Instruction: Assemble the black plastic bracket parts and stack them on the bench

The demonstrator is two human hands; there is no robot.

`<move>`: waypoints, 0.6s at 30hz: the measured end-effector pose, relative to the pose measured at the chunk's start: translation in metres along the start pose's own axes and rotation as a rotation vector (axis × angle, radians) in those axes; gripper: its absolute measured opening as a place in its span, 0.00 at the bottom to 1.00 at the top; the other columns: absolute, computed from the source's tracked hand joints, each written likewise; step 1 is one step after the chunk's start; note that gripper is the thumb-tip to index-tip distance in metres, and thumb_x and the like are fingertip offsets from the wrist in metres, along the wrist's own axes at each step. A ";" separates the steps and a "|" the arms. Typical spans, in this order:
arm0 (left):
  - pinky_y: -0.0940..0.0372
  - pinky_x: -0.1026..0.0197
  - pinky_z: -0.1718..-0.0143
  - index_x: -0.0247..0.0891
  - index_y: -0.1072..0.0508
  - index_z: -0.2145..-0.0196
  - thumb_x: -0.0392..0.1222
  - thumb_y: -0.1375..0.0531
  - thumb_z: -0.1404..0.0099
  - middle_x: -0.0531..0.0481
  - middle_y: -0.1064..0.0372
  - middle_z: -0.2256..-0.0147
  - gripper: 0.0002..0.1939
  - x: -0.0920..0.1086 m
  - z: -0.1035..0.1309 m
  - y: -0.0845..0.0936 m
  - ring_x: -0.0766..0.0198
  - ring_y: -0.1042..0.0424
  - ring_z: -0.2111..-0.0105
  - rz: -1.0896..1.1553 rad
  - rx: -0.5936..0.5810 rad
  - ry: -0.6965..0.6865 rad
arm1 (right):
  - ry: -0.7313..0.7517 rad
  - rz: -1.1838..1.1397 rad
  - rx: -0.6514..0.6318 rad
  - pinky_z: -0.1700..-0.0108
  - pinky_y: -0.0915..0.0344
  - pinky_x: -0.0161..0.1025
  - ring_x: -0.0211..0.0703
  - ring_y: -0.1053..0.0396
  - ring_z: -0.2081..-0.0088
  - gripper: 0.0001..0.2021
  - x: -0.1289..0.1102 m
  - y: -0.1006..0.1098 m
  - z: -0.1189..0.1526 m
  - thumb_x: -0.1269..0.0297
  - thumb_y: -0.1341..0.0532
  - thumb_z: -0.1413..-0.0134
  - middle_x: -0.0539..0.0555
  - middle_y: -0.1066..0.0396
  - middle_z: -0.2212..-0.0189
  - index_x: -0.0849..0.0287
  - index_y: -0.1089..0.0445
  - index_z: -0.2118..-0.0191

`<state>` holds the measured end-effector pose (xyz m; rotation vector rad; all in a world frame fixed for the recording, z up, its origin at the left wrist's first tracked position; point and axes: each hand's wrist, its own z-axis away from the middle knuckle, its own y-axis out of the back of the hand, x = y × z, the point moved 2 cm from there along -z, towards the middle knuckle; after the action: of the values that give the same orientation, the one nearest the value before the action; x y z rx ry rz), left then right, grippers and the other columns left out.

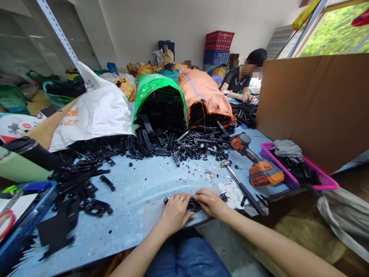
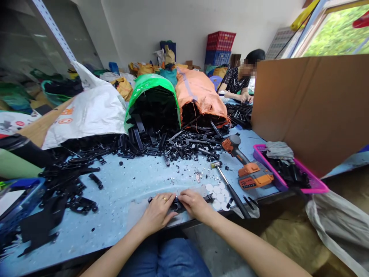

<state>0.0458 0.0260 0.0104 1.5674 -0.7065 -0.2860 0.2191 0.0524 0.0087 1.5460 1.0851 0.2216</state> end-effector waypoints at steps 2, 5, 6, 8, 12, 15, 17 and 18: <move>0.40 0.51 0.53 0.33 0.45 0.43 0.53 0.43 0.40 0.39 0.38 0.49 0.33 -0.003 0.001 0.000 0.52 0.38 0.53 -0.024 -0.028 -0.007 | -0.020 0.065 0.020 0.57 0.37 0.39 0.44 0.35 0.57 0.15 0.005 0.001 0.009 0.57 0.48 0.40 0.59 0.33 0.57 0.59 0.35 0.52; 0.41 0.51 0.52 0.33 0.47 0.42 0.53 0.46 0.38 0.39 0.40 0.47 0.32 -0.011 0.004 -0.002 0.52 0.39 0.52 -0.090 -0.037 -0.078 | -0.089 0.278 0.021 0.62 0.38 0.43 0.50 0.34 0.62 0.29 0.019 0.003 0.020 0.41 0.43 0.52 0.62 0.32 0.63 0.63 0.33 0.54; 0.41 0.51 0.53 0.32 0.46 0.42 0.53 0.48 0.36 0.38 0.40 0.48 0.30 -0.014 0.005 -0.002 0.52 0.38 0.52 -0.113 -0.036 -0.101 | -0.101 0.330 0.024 0.66 0.39 0.41 0.48 0.34 0.66 0.30 0.023 0.004 0.021 0.39 0.43 0.54 0.61 0.31 0.68 0.64 0.31 0.60; 0.38 0.53 0.58 0.31 0.40 0.46 0.52 0.52 0.34 0.38 0.34 0.54 0.26 -0.022 0.007 0.001 0.54 0.35 0.57 -0.134 -0.016 -0.094 | -0.083 0.368 0.034 0.71 0.42 0.37 0.44 0.36 0.73 0.28 0.026 0.009 0.017 0.37 0.45 0.54 0.57 0.33 0.77 0.63 0.32 0.73; 0.40 0.61 0.74 0.35 0.30 0.73 0.53 0.62 0.32 0.43 0.33 0.76 0.28 -0.026 0.023 0.023 0.61 0.34 0.75 0.088 0.215 -0.016 | 0.045 0.074 0.043 0.76 0.48 0.35 0.39 0.39 0.78 0.30 -0.001 0.033 -0.004 0.35 0.52 0.51 0.53 0.38 0.83 0.59 0.36 0.80; 0.42 0.62 0.79 0.39 0.32 0.79 0.55 0.69 0.33 0.47 0.38 0.83 0.34 -0.009 0.042 0.040 0.64 0.37 0.82 0.417 0.410 -0.109 | 0.140 -0.426 -0.026 0.75 0.46 0.35 0.38 0.40 0.80 0.32 -0.043 0.040 -0.020 0.34 0.59 0.49 0.50 0.43 0.86 0.56 0.37 0.81; 0.41 0.62 0.80 0.41 0.31 0.79 0.55 0.67 0.33 0.48 0.39 0.85 0.33 0.006 0.053 0.044 0.64 0.37 0.83 0.533 0.477 -0.110 | 0.100 -0.680 -0.001 0.74 0.43 0.36 0.39 0.40 0.80 0.34 -0.066 0.022 -0.032 0.31 0.62 0.52 0.50 0.41 0.85 0.55 0.35 0.76; 0.41 0.62 0.80 0.43 0.30 0.78 0.54 0.63 0.33 0.48 0.38 0.85 0.30 0.011 0.056 0.045 0.64 0.36 0.82 0.553 0.519 -0.065 | 0.060 -0.756 0.079 0.73 0.41 0.37 0.40 0.38 0.79 0.35 -0.074 0.007 -0.039 0.29 0.64 0.54 0.51 0.39 0.82 0.55 0.34 0.71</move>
<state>0.0105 -0.0249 0.0480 1.7684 -1.3020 0.2812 0.1558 0.0259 0.0573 1.1021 1.6572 -0.2978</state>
